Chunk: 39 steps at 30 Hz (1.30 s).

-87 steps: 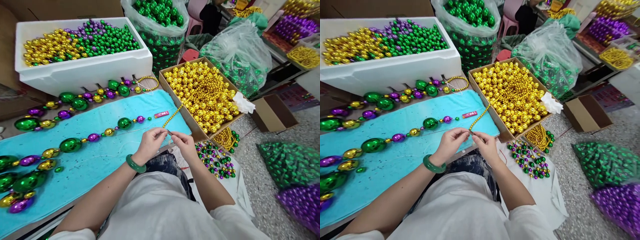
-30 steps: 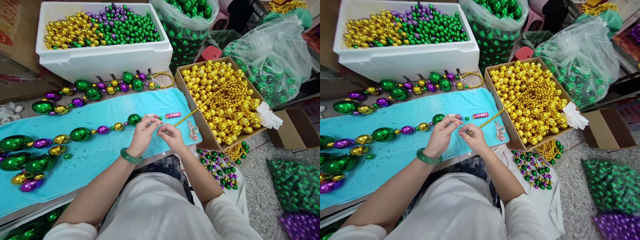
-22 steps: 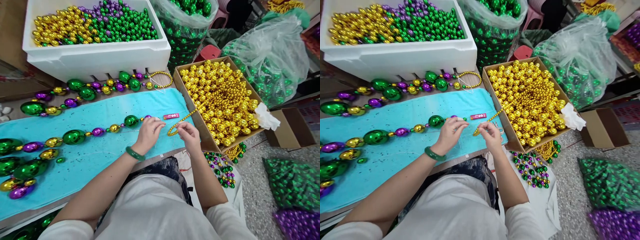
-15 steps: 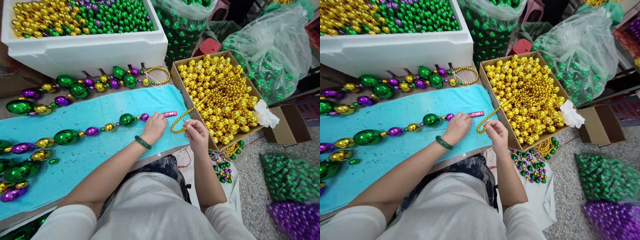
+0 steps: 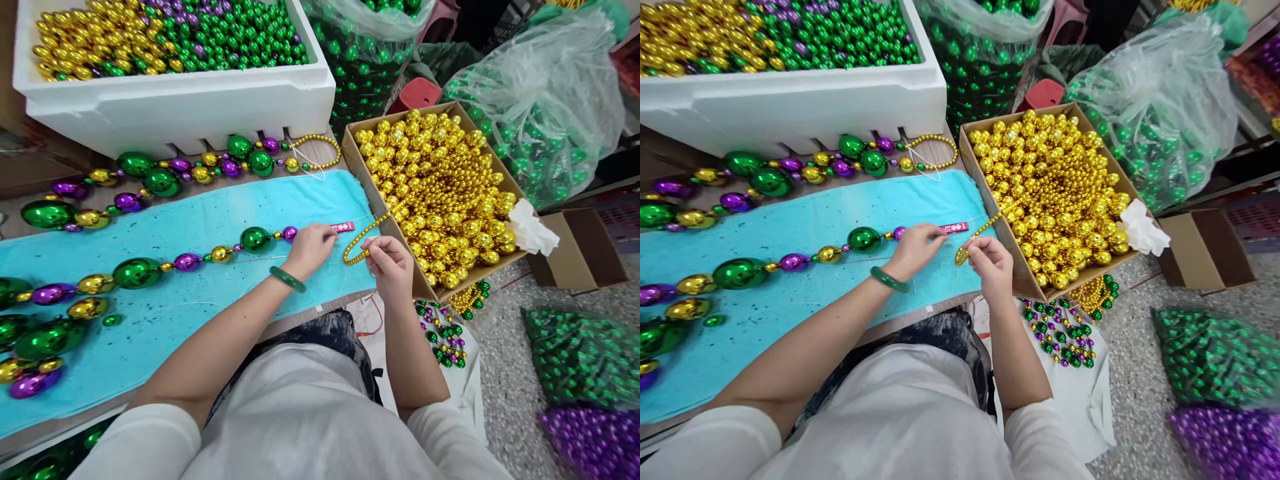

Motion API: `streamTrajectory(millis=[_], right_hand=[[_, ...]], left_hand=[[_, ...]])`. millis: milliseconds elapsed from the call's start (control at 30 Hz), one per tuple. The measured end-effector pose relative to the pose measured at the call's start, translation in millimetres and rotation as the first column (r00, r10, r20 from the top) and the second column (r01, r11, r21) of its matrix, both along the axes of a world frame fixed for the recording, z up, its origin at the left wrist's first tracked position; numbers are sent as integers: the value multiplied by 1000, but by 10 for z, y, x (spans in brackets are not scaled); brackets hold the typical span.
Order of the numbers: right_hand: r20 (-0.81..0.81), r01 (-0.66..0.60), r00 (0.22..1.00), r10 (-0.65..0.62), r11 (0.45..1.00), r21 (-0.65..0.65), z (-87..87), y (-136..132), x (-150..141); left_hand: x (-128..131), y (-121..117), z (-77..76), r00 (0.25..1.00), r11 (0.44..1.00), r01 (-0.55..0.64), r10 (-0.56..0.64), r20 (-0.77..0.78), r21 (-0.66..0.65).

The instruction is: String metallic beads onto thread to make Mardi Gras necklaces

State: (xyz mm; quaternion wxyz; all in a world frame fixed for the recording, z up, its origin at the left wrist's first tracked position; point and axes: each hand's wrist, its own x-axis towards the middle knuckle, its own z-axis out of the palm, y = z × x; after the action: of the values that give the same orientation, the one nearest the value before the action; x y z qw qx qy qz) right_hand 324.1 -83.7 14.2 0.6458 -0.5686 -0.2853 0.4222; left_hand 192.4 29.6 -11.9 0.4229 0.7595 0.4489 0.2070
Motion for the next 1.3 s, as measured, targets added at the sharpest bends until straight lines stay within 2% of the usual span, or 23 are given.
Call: streamTrajectory(millis=[33, 100, 200, 300, 433, 533, 800, 1133, 1233, 1300], right_hand=[[2, 1, 1000, -1, 1000, -2, 20, 12, -32], [2, -35, 999, 35, 999, -1, 59, 50, -145], [-12, -166, 986, 166, 986, -9, 98, 152, -415], [-41, -258, 965, 258, 966, -11, 87, 279, -693], [-33, -276, 961, 275, 961, -30, 33, 402, -891], [26, -276, 960, 278, 959, -59, 1, 435, -927], [114, -279, 947, 299, 946, -163, -58, 429, -941], [214, -316, 910, 354, 929, -193, -119, 392, -845], [245, -331, 897, 368, 927, -178, -101, 394, -795], [274, -301, 904, 329, 943, -140, -70, 407, -739]], left_hand=[[-76, -3, 85, 986, 990, -73, 90, 143, -121], [-258, -38, 270, 884, 918, -144, 287, 368, -370], [-521, -151, 492, 739, 803, -128, 468, 484, -582], [-676, -264, 560, 678, 739, -118, 548, 490, -663], [-754, -295, 500, 615, 684, -166, 635, 468, -711], [-788, -272, 454, 608, 655, -166, 657, 447, -737], [-762, -257, 380, 624, 667, -215, 656, 426, -713], [-734, -251, 351, 677, 724, -196, 588, 443, -661], [-751, -249, 360, 711, 758, -189, 544, 446, -624], [-768, -245, 356, 751, 800, -205, 499, 433, -564]])
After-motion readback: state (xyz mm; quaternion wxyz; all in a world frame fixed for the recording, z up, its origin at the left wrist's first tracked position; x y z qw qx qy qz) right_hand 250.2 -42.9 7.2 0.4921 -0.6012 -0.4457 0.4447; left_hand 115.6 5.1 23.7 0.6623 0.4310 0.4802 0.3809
